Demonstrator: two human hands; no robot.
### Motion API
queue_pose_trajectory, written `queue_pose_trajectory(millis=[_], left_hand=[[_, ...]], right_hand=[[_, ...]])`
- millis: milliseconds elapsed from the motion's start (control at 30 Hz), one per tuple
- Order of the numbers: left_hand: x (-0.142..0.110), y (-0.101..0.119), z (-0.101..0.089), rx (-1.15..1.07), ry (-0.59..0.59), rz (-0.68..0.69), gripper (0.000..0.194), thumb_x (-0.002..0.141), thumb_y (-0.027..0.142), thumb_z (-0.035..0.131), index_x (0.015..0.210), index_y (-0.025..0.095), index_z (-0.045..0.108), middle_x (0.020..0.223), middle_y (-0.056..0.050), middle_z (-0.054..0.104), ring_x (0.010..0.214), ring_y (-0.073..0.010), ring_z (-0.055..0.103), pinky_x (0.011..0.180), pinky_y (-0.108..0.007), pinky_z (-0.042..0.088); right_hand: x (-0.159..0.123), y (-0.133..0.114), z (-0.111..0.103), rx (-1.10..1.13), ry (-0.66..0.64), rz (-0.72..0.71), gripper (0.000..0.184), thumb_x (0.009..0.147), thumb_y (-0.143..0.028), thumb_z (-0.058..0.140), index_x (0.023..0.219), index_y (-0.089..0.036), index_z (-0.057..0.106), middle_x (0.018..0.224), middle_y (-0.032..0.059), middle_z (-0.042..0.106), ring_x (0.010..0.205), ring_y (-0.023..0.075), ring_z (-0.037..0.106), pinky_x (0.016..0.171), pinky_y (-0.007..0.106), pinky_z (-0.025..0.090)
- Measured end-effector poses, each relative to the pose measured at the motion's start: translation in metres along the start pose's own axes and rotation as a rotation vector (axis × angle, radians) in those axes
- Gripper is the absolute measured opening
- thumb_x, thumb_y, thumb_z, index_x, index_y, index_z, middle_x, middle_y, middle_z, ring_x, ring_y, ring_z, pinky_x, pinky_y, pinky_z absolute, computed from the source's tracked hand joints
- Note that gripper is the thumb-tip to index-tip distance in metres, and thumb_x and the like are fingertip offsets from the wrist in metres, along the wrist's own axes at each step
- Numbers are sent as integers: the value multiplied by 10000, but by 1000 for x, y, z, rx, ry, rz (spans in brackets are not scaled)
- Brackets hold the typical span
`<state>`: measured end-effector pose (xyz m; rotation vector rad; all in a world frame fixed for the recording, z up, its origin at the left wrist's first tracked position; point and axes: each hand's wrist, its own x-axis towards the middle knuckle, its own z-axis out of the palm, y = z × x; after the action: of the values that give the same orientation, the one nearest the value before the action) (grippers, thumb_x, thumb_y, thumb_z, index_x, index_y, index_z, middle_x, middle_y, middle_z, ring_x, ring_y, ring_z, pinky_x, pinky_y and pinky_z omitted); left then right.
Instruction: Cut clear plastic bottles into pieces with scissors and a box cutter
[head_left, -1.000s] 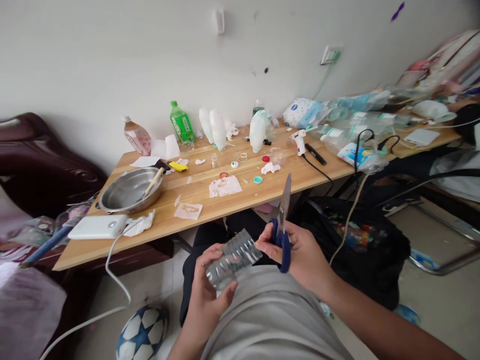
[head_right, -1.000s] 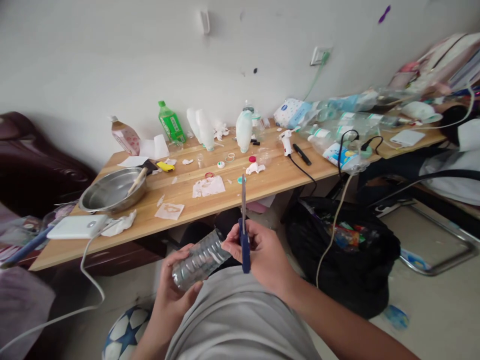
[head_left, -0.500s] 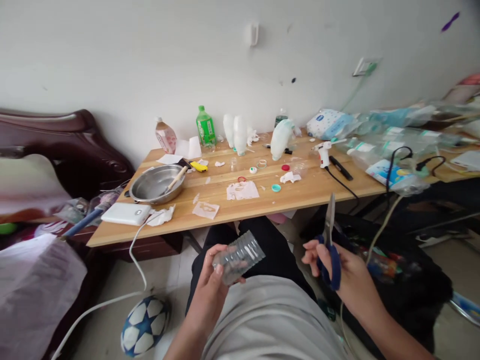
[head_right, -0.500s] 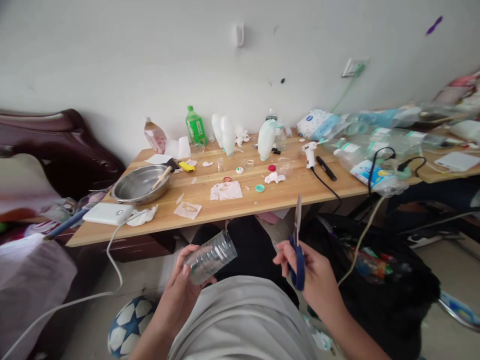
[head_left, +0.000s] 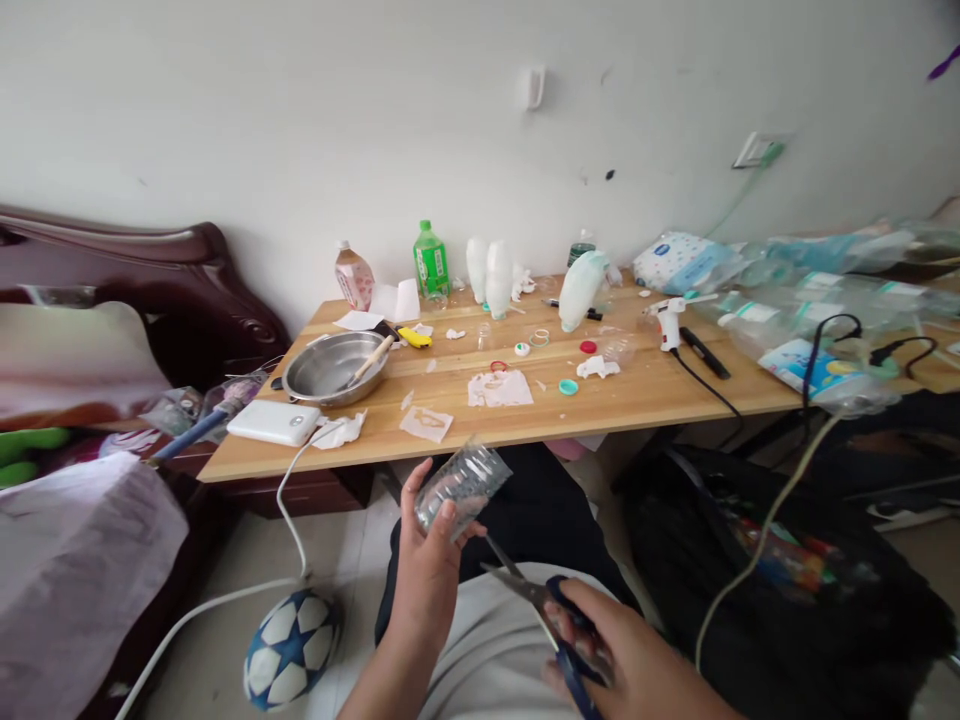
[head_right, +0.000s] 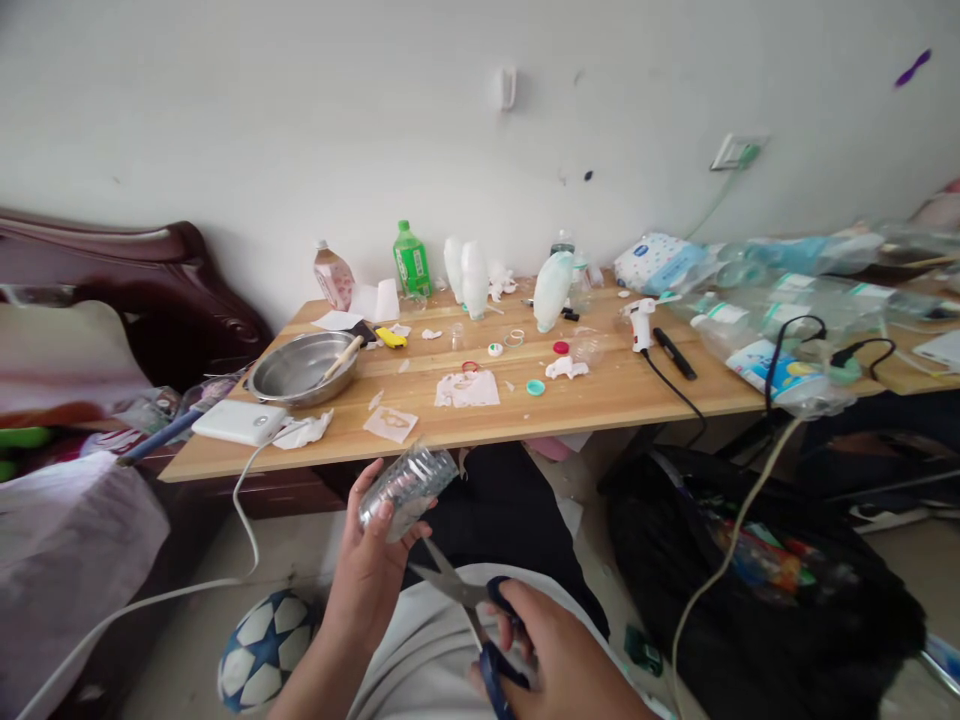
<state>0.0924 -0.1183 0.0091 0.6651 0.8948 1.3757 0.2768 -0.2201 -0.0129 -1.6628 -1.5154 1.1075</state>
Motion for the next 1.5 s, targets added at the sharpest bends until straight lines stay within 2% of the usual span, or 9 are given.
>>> queue_pose_trajectory(millis=[233,400,533,700,800,933,1067,1233,1500], left_hand=[[-1,-1,-2,-129,1,-66,488,832,441,746,1243,258,557,1201,-83,687,925,-237,744,715,-287,578],[5,1,-7,-209,14,-162,500,840,503,727,1247,249,588,1205,-97,709,929,-245,747,668,-272,590],[12,5,-17,-156,68,-82,528,810,531,742,1237,251,609,1252,-100,689,1004,-272,721,660,-282,593],[13,9,-27,3,94,3,465,804,483,753,1190,245,650,1234,-67,668,952,-216,685,625,-262,572],[15,6,-31,58,139,48,496,755,458,798,1172,242,640,1175,-53,676,931,-211,678,650,-275,579],[19,-5,-39,136,278,74,637,752,487,798,1289,285,522,1105,-31,681,894,-199,697,773,-325,571],[23,-13,-49,334,349,148,641,725,555,797,1217,237,538,1061,-30,659,902,-199,656,875,-356,517],[23,-10,-54,383,273,234,633,750,523,792,1274,259,554,1166,-41,642,1090,-239,599,1011,-364,432],[21,-11,-51,256,226,126,730,775,529,774,1417,317,498,1250,-36,642,1181,-242,588,1054,-358,420]], right_hand=[[8,-19,-5,-157,-40,-97,165,809,-377,659,875,-232,619,819,25,697,695,167,638,668,231,512],[20,-15,-16,-248,37,-131,192,850,-425,638,875,-235,622,806,25,718,687,174,664,636,230,503],[42,-5,-59,-324,207,-93,266,879,-502,622,933,-247,669,889,53,774,775,213,737,667,247,514],[72,-2,-130,-861,387,59,368,959,-554,513,873,-243,688,710,88,759,709,302,745,576,307,445],[89,0,-164,-1055,458,138,310,996,-454,499,1068,-191,646,896,133,777,830,316,747,643,324,461],[110,11,-192,-1086,461,203,235,975,-229,523,1170,-120,597,1125,207,728,1004,311,719,748,332,473],[120,23,-205,-1067,476,303,234,954,-201,543,1154,-121,637,989,267,734,900,346,736,695,379,456],[131,30,-216,-1029,521,408,280,938,-307,571,1115,-132,700,924,305,716,834,391,730,636,432,435],[196,23,-218,-1024,537,428,283,973,-405,589,1054,-152,686,1038,95,713,914,220,688,802,393,543]])
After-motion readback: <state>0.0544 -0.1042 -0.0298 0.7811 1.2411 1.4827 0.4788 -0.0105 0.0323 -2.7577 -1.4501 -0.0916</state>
